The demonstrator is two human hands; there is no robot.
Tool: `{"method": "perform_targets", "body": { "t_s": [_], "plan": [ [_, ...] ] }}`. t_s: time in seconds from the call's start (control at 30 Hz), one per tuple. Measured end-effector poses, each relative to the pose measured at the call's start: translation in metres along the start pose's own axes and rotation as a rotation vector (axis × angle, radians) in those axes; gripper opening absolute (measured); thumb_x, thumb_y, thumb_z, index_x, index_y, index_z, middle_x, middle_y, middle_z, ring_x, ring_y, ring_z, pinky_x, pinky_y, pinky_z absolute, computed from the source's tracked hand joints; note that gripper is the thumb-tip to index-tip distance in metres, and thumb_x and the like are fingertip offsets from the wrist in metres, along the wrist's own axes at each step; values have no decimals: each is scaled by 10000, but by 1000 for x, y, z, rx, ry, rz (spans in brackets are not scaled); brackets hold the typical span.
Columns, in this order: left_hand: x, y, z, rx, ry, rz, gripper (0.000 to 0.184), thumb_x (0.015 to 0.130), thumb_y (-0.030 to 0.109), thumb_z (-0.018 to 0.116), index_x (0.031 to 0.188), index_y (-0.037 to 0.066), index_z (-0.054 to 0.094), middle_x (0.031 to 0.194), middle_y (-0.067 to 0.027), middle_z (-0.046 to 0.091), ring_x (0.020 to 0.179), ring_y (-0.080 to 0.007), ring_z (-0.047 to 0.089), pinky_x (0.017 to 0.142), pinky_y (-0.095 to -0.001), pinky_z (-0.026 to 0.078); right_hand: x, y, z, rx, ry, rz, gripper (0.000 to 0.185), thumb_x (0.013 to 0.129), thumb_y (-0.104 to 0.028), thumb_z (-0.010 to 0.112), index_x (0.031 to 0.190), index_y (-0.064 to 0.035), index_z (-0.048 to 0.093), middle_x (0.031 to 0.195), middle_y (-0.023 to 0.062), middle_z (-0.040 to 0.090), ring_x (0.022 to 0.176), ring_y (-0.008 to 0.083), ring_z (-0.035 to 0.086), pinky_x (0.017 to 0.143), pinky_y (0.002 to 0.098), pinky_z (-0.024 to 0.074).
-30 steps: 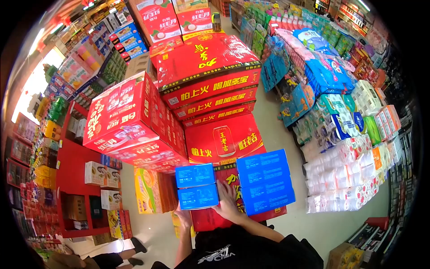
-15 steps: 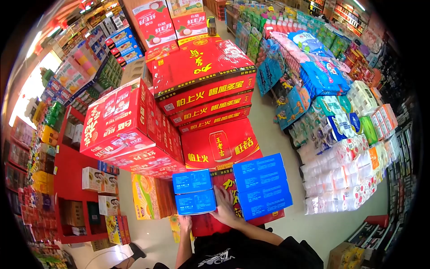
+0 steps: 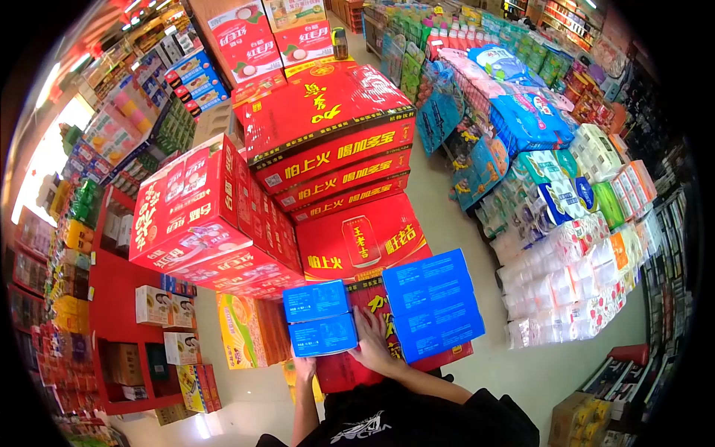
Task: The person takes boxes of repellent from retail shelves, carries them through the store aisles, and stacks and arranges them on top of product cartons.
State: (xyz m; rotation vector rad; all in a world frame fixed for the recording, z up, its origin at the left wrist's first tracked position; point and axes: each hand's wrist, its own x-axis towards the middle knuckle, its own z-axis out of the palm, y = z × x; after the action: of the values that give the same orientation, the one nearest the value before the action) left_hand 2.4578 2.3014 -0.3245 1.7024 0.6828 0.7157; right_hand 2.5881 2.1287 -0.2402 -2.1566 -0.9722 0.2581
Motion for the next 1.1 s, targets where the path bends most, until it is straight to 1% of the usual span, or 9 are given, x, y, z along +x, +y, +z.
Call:
{"method": "perform_targets", "body": {
  "t_s": [0.5,0.53,0.63,0.67,0.77,0.8,0.93,1.07,1.1],
  "plan": [
    [-17,-32,-18,-118,-224,-14,572,1007,449,419,1346,-11,432,1331,-114,499,1208,-232,468,1024,-391,380,2,-1,-1,6,7,1,1001,677,-170,752,1467,63,183,1462,219,333,1366,407,262,1111,589,124],
    [-16,-31,-20,-88,-250,-52,646,986,517,414,1360,-10,415,1345,-123,484,1231,-240,451,1030,-393,375,2,0,-1,7,21,-2,983,676,-174,750,1463,57,208,1459,217,340,1355,407,281,1110,588,129],
    [-17,-40,-8,-21,-89,-37,658,915,601,500,1124,-19,563,1057,-77,609,984,-182,560,851,-350,470,0,0,0,-23,31,-12,967,692,-179,747,1462,51,210,1428,220,378,1336,400,316,1101,604,152],
    [-19,-41,-8,-37,-65,45,639,927,587,492,1110,-21,569,1049,-77,609,980,-181,557,850,-347,468,0,0,-1,-14,39,-18,961,688,-168,743,1462,48,215,1429,210,387,1335,393,323,1102,601,156],
    [-24,-61,-11,-25,-74,-14,649,923,596,490,1099,-23,573,1051,-80,606,985,-181,550,852,-349,463,0,0,-2,-27,38,-18,947,691,-165,740,1460,45,227,1441,195,381,1336,389,324,1105,594,160],
    [-20,-15,-6,-95,-43,28,657,918,604,492,1096,-23,572,1054,-79,601,988,-179,545,851,-352,460,0,-1,-3,-40,42,-20,926,697,-160,734,1455,43,243,1447,187,380,1335,386,328,1107,588,162],
    [-24,-57,-5,-78,-37,65,690,897,632,507,1124,-17,563,1073,-68,589,1010,-177,532,875,-345,448,2,1,2,-10,63,-13,920,679,-151,742,1447,35,269,1439,185,384,1334,383,320,1111,570,160],
    [-20,-56,-5,-93,-60,68,671,896,603,544,1145,-20,562,1103,-70,594,1037,-181,533,889,-356,446,0,2,4,-16,81,-13,896,677,-148,743,1433,28,296,1445,184,380,1330,385,322,1106,573,172],
    [-20,-53,-4,-105,-62,-18,675,889,612,547,1133,-17,576,1095,-70,604,1030,-185,543,881,-361,453,-1,2,3,-25,81,-12,889,677,-149,743,1429,26,302,1447,183,379,1329,386,323,1104,575,175]
  ]
}}
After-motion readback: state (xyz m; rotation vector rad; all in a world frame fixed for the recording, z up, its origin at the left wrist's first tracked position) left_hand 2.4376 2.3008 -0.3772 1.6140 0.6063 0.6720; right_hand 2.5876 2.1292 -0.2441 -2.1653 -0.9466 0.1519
